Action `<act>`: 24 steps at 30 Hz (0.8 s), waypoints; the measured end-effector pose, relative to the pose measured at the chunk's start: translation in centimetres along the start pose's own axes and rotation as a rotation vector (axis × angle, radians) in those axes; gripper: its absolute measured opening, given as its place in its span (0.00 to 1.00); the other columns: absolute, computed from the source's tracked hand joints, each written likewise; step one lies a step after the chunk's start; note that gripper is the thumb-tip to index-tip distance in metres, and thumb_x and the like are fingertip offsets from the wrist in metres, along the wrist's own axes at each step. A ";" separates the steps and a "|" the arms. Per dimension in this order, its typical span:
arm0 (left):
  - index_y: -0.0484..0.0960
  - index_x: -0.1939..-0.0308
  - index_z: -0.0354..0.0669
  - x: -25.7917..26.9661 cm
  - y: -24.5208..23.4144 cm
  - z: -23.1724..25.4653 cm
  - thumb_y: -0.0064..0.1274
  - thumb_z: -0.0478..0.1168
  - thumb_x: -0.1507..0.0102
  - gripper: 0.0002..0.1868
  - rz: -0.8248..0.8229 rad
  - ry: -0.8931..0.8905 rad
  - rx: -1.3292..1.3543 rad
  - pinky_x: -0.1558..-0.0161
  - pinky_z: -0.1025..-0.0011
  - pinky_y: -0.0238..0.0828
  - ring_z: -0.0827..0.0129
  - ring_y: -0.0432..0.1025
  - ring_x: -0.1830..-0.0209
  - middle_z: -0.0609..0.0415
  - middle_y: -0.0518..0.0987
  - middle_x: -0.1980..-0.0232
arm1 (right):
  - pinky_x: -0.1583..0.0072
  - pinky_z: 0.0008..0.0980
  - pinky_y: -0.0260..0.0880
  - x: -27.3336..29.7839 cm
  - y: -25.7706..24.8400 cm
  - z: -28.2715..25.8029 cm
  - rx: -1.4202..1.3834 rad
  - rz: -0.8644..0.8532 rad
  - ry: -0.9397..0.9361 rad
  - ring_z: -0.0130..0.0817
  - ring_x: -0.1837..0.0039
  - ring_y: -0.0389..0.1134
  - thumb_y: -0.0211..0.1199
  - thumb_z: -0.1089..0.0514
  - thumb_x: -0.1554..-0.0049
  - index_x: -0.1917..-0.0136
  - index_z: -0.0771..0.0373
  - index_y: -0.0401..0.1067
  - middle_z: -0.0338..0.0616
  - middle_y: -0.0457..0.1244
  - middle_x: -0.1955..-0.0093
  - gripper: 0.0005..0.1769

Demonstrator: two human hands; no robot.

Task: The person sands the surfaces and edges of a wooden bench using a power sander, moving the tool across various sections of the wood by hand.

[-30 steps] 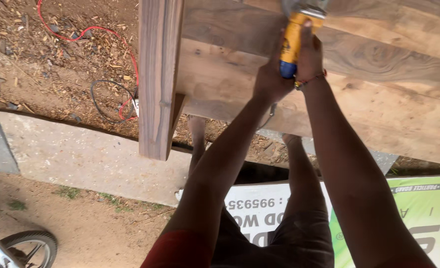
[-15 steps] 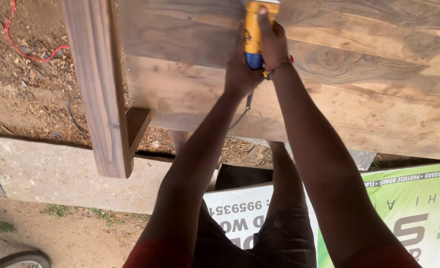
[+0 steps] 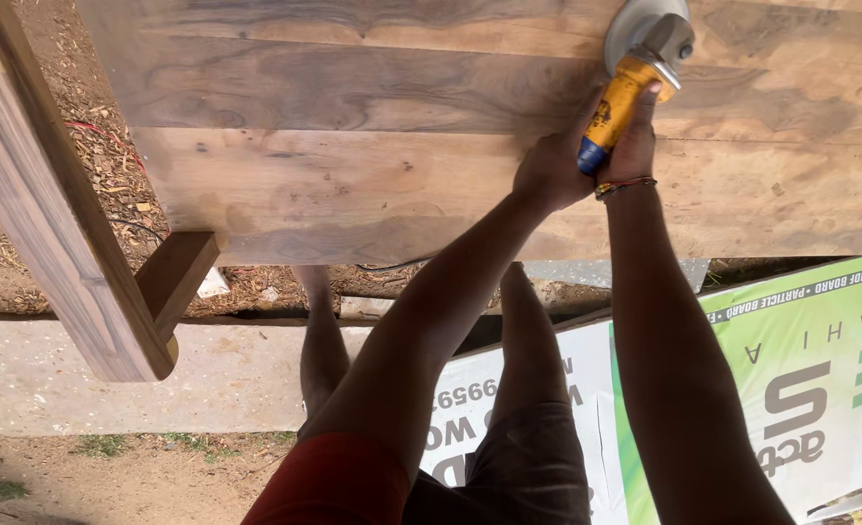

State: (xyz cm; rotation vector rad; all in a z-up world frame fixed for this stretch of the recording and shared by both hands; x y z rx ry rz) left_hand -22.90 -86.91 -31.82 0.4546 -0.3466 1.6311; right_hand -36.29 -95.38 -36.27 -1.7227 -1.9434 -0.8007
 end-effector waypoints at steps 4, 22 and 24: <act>0.39 0.20 0.68 2.7 -4.7 -2.3 0.69 0.44 0.47 0.63 0.089 -0.023 0.020 0.46 0.57 0.79 0.50 0.81 0.50 0.45 0.85 0.47 | 0.45 0.32 0.77 1.1 5.5 3.3 0.129 -0.088 0.005 0.33 0.47 0.73 0.59 0.24 0.42 0.35 0.70 0.69 0.46 0.69 0.46 0.47; 0.38 0.17 0.54 17.9 -21.9 -12.6 0.64 0.33 0.42 0.59 0.586 0.006 0.242 0.44 0.63 0.84 0.54 0.81 0.43 0.40 0.79 0.36 | 0.50 0.29 0.75 10.2 29.3 18.0 0.795 -0.386 -0.067 0.28 0.52 0.74 0.57 0.26 0.41 0.45 0.66 0.76 0.41 0.72 0.55 0.39; 0.39 0.18 0.54 16.5 -18.8 -12.0 0.65 0.37 0.42 0.58 0.469 -0.120 0.166 0.46 0.63 0.85 0.54 0.83 0.48 0.41 0.82 0.40 | 0.48 0.29 0.75 9.5 24.4 17.0 0.521 -0.329 0.003 0.28 0.49 0.73 0.61 0.28 0.40 0.43 0.69 0.74 0.42 0.71 0.52 0.39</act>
Point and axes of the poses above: each hand's wrist, its own x-axis away from the middle knuckle, its own y-axis out of the palm, z = x × y, the point moved 8 cm from there along -x, towards the middle knuckle
